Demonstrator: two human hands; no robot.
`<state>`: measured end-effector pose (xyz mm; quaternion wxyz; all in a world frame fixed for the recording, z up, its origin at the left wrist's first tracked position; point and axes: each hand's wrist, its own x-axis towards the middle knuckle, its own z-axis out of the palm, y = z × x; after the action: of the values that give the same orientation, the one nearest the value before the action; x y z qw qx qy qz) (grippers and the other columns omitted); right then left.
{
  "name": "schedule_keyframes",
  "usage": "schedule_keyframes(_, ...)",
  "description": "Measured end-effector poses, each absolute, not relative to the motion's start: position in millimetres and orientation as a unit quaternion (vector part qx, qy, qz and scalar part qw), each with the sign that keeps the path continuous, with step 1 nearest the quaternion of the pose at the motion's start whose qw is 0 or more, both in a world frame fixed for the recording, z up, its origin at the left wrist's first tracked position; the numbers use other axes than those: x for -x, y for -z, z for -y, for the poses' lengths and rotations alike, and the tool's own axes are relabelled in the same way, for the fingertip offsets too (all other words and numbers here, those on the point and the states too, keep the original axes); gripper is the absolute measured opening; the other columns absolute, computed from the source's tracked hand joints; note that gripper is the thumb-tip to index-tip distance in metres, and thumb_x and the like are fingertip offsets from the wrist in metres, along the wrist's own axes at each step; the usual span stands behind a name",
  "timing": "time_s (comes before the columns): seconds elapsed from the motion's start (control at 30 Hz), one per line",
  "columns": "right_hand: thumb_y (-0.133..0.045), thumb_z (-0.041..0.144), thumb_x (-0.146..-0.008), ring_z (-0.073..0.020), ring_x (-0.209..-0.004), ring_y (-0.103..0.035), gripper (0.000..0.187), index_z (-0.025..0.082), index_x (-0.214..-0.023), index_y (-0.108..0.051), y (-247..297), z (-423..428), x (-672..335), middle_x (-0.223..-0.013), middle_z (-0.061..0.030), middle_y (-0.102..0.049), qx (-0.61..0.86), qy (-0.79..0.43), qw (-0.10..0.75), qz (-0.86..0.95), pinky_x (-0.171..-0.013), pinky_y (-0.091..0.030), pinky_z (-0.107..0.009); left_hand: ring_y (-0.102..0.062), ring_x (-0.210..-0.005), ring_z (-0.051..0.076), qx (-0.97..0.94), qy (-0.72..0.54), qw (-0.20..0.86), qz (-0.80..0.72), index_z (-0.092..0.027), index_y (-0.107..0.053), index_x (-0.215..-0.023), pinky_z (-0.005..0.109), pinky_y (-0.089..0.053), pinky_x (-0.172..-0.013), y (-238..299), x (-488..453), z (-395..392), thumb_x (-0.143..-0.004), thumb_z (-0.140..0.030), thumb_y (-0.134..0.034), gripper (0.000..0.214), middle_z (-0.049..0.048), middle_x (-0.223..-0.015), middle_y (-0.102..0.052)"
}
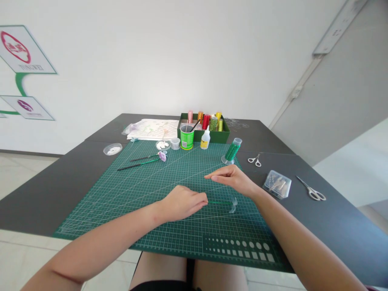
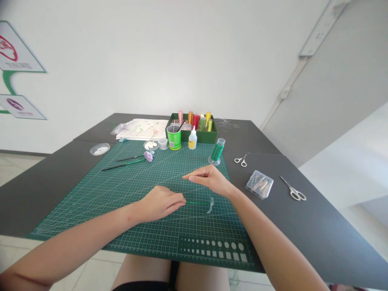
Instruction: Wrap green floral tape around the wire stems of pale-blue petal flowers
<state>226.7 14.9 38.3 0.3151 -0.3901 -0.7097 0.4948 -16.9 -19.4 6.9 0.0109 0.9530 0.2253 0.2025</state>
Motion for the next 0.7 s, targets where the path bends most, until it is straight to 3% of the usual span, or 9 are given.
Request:
schedule_keyframes(0.23, -0.074, 0.056, -0.083, -0.0092, -0.052, -0.030, 0.050, 0.013, -0.106, -0.085, -22.0, -26.9, -229.6, -0.051, 0.0030, -0.052, 0.414, -0.513, 0.265, 0.704, -0.049, -0.025, -0.026, -0.065, -0.052, 0.013, -0.939, -0.271, -0.003, -0.212, -0.021, -0.061, -0.094, 0.026, -0.038, -0.052, -9.9, 18.8, 22.5, -0.111, -0.034, -0.038, 0.032, -0.0054, -0.067, -0.072)
schedule_keyframes(0.4, -0.077, 0.059, -0.078, -0.0100, -0.055, -0.037, 0.050, 0.013, -0.095, -0.086, -5.2, -31.8, -226.2, -0.063, -0.0026, -0.063, 0.405, -0.540, 0.224, 0.702, -0.051, -0.027, -0.026, -0.069, -0.055, 0.013, -0.904, -0.298, -0.032, -0.306, -0.019, -0.061, -0.099, 0.024, -0.041, -0.053, -4.8, 23.6, 13.3, -0.111, -0.031, -0.039, 0.028, -0.0038, -0.067, -0.073)
schedule_keyframes(0.57, -0.075, 0.061, -0.080, -0.0078, -0.051, -0.025, 0.057, 0.011, -0.107, -0.084, -4.6, -25.0, -217.2, -0.051, 0.0067, -0.037, 0.403, -0.580, 0.212, 0.676, -0.048, -0.016, -0.026, -0.066, -0.049, 0.019, -0.846, -0.269, -0.158, -0.432, -0.020, -0.069, -0.099, 0.028, -0.039, -0.051, -1.3, 28.6, -6.1, -0.107, -0.029, -0.047, 0.025, -0.0005, -0.056, -0.068)
schedule_keyframes(0.7, -0.077, 0.060, -0.079, -0.0073, -0.051, -0.024, 0.058, 0.010, -0.110, -0.083, -6.8, -19.1, -209.8, -0.053, 0.0074, -0.034, 0.384, -0.607, 0.233, 0.655, -0.048, -0.015, -0.026, -0.072, -0.059, 0.023, -0.838, -0.230, -0.106, -0.483, -0.022, -0.071, -0.112, 0.029, -0.044, -0.056, -0.2, 27.5, -9.1, -0.104, -0.029, -0.054, 0.020, 0.0037, -0.067, -0.076)
